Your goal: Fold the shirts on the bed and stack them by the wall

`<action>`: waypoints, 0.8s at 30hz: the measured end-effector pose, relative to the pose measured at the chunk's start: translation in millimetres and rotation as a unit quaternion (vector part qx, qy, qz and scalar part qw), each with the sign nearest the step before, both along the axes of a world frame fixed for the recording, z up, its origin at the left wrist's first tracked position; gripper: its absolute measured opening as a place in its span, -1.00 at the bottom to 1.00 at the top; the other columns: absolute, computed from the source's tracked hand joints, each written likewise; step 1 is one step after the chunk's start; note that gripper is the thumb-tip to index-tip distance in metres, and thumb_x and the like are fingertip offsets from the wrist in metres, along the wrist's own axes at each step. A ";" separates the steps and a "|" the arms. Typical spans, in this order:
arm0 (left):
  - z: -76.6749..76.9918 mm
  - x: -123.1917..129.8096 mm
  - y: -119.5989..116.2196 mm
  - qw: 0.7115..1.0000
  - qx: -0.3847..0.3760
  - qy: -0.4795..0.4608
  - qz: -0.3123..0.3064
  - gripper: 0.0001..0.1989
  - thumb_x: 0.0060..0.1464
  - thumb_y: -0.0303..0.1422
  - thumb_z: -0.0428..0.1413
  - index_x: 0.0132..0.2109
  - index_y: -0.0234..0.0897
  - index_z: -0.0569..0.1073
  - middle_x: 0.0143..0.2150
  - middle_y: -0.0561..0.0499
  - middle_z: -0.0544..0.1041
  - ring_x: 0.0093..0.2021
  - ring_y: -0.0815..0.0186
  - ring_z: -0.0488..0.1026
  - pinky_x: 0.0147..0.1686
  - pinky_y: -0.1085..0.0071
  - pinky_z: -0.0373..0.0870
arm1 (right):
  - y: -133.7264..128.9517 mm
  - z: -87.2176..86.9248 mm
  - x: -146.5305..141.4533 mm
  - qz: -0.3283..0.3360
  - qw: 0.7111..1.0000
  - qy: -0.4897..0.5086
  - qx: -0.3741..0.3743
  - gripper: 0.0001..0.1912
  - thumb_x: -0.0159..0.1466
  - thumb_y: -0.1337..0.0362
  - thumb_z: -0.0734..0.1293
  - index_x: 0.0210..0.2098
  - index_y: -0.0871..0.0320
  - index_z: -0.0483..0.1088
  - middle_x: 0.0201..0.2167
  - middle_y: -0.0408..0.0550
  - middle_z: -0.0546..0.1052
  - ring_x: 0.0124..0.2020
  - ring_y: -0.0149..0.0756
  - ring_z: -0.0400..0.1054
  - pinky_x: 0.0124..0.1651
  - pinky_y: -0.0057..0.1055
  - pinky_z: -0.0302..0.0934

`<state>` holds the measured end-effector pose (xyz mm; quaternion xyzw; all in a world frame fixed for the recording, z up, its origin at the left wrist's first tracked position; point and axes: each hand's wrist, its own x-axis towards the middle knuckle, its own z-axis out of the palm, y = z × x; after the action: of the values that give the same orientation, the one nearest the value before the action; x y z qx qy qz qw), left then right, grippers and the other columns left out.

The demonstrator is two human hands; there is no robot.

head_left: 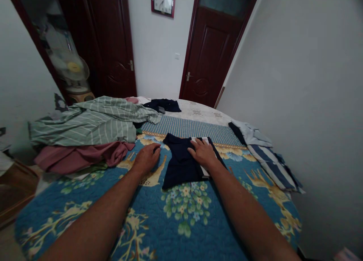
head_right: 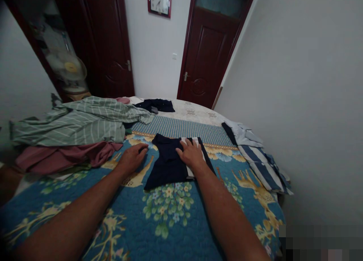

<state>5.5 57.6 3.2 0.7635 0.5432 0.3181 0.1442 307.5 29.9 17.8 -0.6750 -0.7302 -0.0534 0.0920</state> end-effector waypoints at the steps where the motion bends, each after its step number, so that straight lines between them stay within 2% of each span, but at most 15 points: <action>1: 0.1 0.1 -0.1 1.000 -0.001 0.002 0.000 -0.55 0.36 -0.23 -0.02 0.17 -0.29 0.63 0.15 -0.20 0.70 0.19 0.03 0.60 0.29 0.14 0.43 | 1.3 -0.2 -0.7 -0.005 1.000 0.003 0.013 -0.38 0.56 -0.17 0.14 0.44 -0.03 0.35 0.50 0.03 0.32 0.49 0.12 0.14 0.44 0.11 0.08; 5: 1.8 -0.2 -1.0 1.000 -0.002 0.006 -0.004 -0.57 0.36 -0.24 -0.02 0.16 -0.26 0.63 0.16 -0.18 0.69 0.19 0.07 0.60 0.30 0.18 0.42 | -0.5 -0.9 -2.4 -0.011 0.998 0.020 0.056 -0.45 0.60 -0.06 0.09 0.35 0.02 0.45 0.42 0.09 0.42 0.44 0.01 0.22 0.47 0.01 0.03; 8: 3.9 -0.3 -2.3 1.000 -0.002 0.008 -0.003 -0.57 0.35 -0.24 -0.01 0.15 -0.27 0.64 0.15 -0.20 0.70 0.18 0.06 0.61 0.28 0.16 0.44 | -14.2 -1.7 -5.2 -0.006 0.997 0.027 0.068 -0.48 0.60 -0.02 0.11 0.36 0.05 0.43 0.42 0.14 0.41 0.44 0.02 0.23 0.49 0.09 0.00; 14: 6.9 0.1 -3.3 1.000 -0.003 0.013 0.001 -0.58 0.35 -0.24 -0.01 0.14 -0.24 0.64 0.15 -0.17 0.70 0.18 0.07 0.61 0.28 0.18 0.44 | -73.0 -14.5 -8.9 0.030 0.994 0.072 0.072 -0.46 0.56 0.05 0.18 0.45 0.04 0.34 0.52 0.12 0.28 0.56 0.11 0.06 0.55 0.26 -0.13; 16: 7.3 0.1 -3.2 1.000 -0.003 0.013 -0.001 -0.58 0.36 -0.24 -0.01 0.14 -0.25 0.64 0.15 -0.18 0.70 0.18 0.06 0.61 0.27 0.18 0.45 | -97.7 -14.9 -9.8 0.052 0.988 0.127 0.066 -0.44 0.52 0.07 0.23 0.43 0.09 0.36 0.53 0.15 0.26 0.57 0.12 0.03 0.57 0.25 -0.16; 17: 7.4 0.0 -3.1 1.000 -0.003 0.013 -0.002 -0.58 0.36 -0.24 -0.01 0.14 -0.26 0.64 0.14 -0.19 0.70 0.18 0.06 0.62 0.27 0.18 0.45 | -110.7 -11.9 -11.5 0.065 0.982 0.168 0.057 -0.45 0.50 0.07 0.25 0.40 0.11 0.40 0.50 0.17 0.30 0.56 0.11 0.07 0.57 0.24 -0.13; 19: 7.5 0.0 -3.1 1.000 -0.003 0.013 -0.005 -0.58 0.36 -0.25 -0.02 0.14 -0.25 0.64 0.14 -0.18 0.70 0.17 0.07 0.62 0.26 0.18 0.45 | -138.3 1.6 -18.6 0.086 0.956 0.281 0.023 -0.52 0.49 0.06 0.27 0.29 0.10 0.50 0.35 0.19 0.49 0.43 0.07 0.30 0.51 0.18 0.08; 21: 7.3 0.1 -3.2 1.000 -0.005 0.013 -0.006 -0.58 0.36 -0.25 -0.02 0.14 -0.25 0.64 0.14 -0.18 0.71 0.16 0.07 0.62 0.26 0.19 0.46 | -169.3 22.8 -30.7 0.104 0.906 0.411 -0.012 -0.62 0.51 0.03 0.26 0.14 0.02 0.58 0.11 0.10 0.65 0.17 -0.03 0.52 0.31 0.06 0.35; 23: 7.0 0.5 -3.4 1.000 -0.008 0.011 -0.004 -0.58 0.36 -0.26 -0.01 0.14 -0.27 0.64 0.14 -0.18 0.71 0.16 0.08 0.62 0.25 0.20 0.46 | -204.2 45.6 -43.9 0.156 0.841 0.518 0.000 -0.67 0.51 -0.03 0.29 0.03 -0.06 0.61 -0.01 0.03 0.67 0.04 -0.07 0.57 0.14 -0.04 0.47; 24: 6.9 0.8 -3.6 1.000 -0.009 0.011 -0.004 -0.58 0.37 -0.26 -0.01 0.14 -0.28 0.64 0.14 -0.18 0.71 0.16 0.08 0.62 0.25 0.21 0.45 | -222.8 55.4 -49.2 0.198 0.811 0.550 0.015 -0.66 0.48 -0.08 0.32 0.07 -0.11 0.59 0.00 0.03 0.66 0.07 -0.05 0.55 0.17 -0.02 0.46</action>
<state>6.3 54.0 10.0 0.7678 0.5446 0.3042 0.1461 258.3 -192.9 73.2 -0.4306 -0.6746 0.3352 0.4971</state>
